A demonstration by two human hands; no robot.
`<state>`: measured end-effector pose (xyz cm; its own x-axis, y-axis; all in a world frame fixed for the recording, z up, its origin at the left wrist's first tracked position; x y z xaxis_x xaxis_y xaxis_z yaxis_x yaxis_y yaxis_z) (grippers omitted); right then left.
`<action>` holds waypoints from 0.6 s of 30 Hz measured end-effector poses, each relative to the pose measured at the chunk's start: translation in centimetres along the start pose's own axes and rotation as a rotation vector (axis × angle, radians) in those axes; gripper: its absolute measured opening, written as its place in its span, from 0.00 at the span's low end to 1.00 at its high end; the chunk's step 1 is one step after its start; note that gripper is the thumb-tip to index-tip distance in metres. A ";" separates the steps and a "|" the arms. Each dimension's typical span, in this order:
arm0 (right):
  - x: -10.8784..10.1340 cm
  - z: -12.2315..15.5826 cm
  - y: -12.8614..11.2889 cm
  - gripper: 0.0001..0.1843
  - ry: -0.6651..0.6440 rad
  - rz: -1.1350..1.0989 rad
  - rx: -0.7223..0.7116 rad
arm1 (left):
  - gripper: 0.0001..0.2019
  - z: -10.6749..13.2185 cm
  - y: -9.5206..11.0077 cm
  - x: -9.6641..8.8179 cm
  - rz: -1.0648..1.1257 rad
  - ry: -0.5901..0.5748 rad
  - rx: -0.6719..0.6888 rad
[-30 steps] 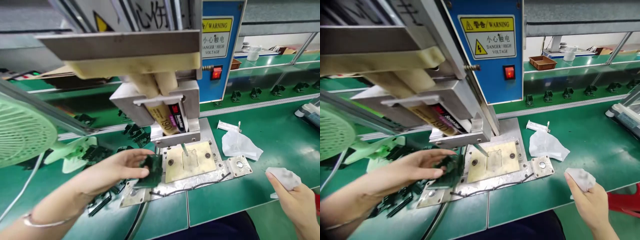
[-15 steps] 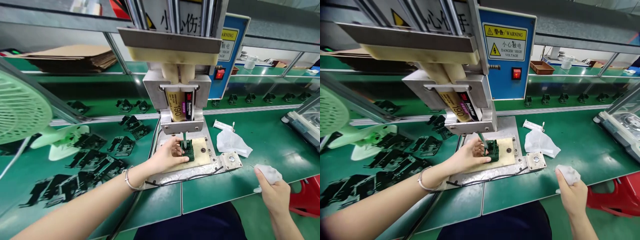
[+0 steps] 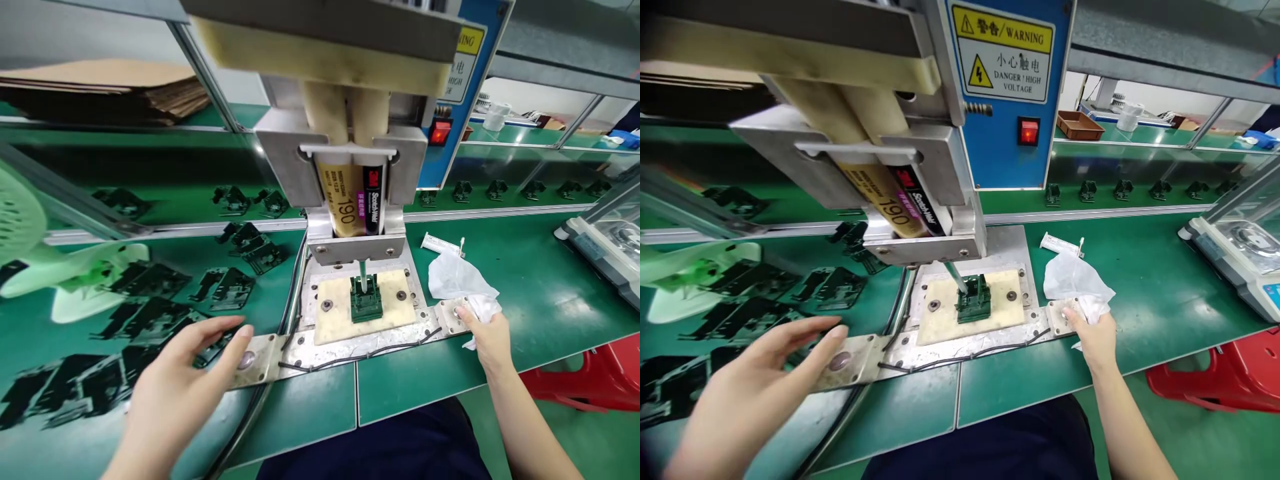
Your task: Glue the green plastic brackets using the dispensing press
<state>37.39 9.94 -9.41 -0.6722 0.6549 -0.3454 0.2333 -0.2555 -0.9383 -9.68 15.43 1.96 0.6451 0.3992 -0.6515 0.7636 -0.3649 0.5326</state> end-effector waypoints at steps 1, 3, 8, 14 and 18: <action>-0.1 0.0 0.1 0.33 0.012 0.004 -0.005 | 0.03 1.0 1.5 -0.1 -0.065 0.050 0.058; -0.4 0.0 0.3 0.32 0.034 0.014 -0.019 | 0.03 3.3 6.5 2.0 -0.028 0.000 0.342; -1.0 0.0 0.6 0.34 0.067 0.048 -0.023 | 0.24 6.0 12.2 11.2 -0.052 -0.347 0.526; -0.8 -0.2 1.3 0.36 0.046 0.050 -0.019 | 0.25 4.9 11.6 13.5 -0.050 -0.446 0.435; -0.7 -0.4 1.5 0.36 0.060 0.044 -0.026 | 0.13 2.8 8.5 7.7 -0.034 -0.203 0.312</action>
Point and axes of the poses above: each hand's wrist, its own z-axis away from the middle knuckle, its own x-axis out of the palm, y = z × x, the point moved 9 cm from there along -z, towards the middle knuckle, and after that the axes turned 3 degrees about z, right-handed, at the moved point
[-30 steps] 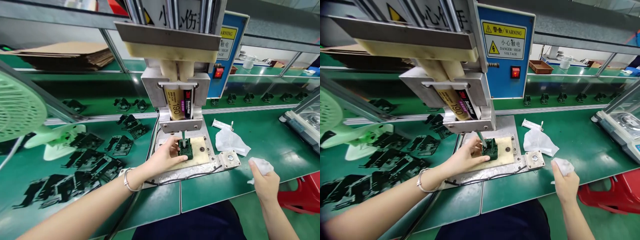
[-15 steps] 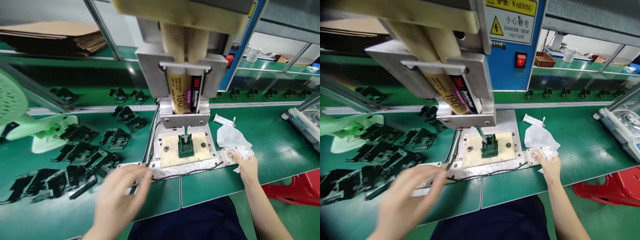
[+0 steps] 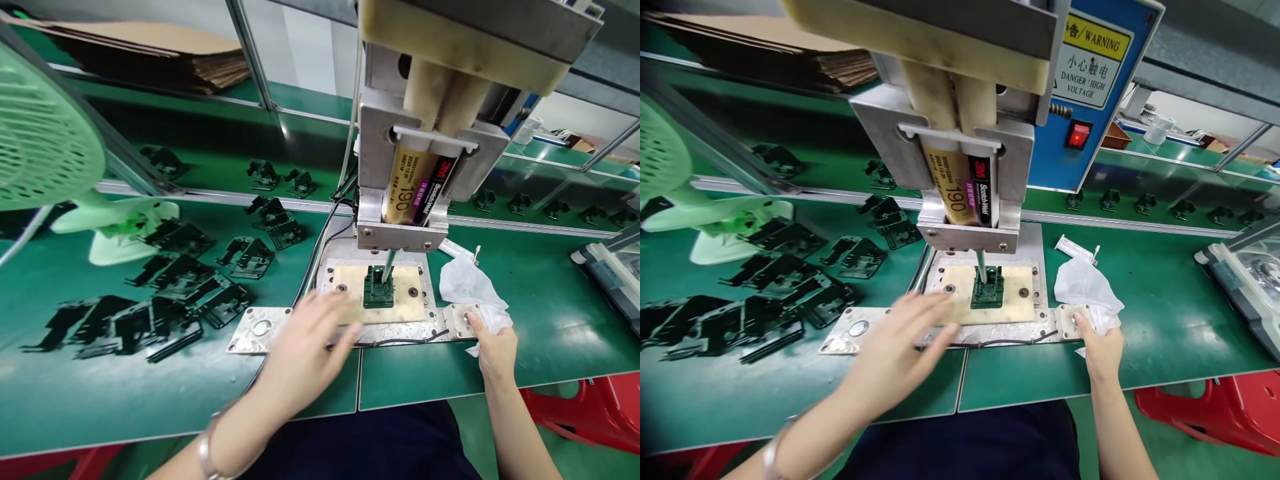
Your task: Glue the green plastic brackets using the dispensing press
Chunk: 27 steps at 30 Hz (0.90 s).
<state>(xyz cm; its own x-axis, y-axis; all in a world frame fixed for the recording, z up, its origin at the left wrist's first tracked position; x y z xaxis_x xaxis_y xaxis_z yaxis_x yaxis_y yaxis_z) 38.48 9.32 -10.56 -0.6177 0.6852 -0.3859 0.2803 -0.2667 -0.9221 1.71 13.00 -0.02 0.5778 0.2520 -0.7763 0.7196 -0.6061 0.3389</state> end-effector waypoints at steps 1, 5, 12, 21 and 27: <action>0.0 0.0 0.0 0.37 0.003 0.001 0.003 | 0.13 0.4 -1.9 -2.0 -0.027 0.088 -0.099; 0.4 -0.1 -0.6 0.36 -0.021 -0.021 -0.002 | 0.22 4.5 -11.0 -4.4 0.087 0.046 -0.744; 1.2 -0.1 -1.4 0.34 -0.058 -0.067 -0.055 | 0.41 8.2 -13.9 -0.5 0.721 0.120 -1.045; 2.5 -1.3 -1.0 0.31 -0.062 -0.148 -0.134 | 0.22 7.0 -13.4 -1.1 0.688 0.178 -0.980; 4.1 -1.2 -2.4 0.17 -0.126 -0.174 -0.202 | 0.17 4.4 -10.4 -4.4 0.497 0.242 -0.802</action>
<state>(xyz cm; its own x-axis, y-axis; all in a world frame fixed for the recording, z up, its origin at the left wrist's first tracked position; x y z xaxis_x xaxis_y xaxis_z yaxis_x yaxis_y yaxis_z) 36.15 13.58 -9.86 -0.7519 0.6162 -0.2344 0.2949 -0.0037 -0.9555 -10.00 14.84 -2.47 0.8854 0.3089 -0.3473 0.3694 -0.0141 0.9292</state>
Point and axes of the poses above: each hand's wrist, its own z-axis away from the middle knuckle, its own x-axis out of the palm, y = z × x, the point moved 9 cm from there along -z, towards the middle knuckle, and after that the axes turned 3 degrees about z, right-handed, at the moved point
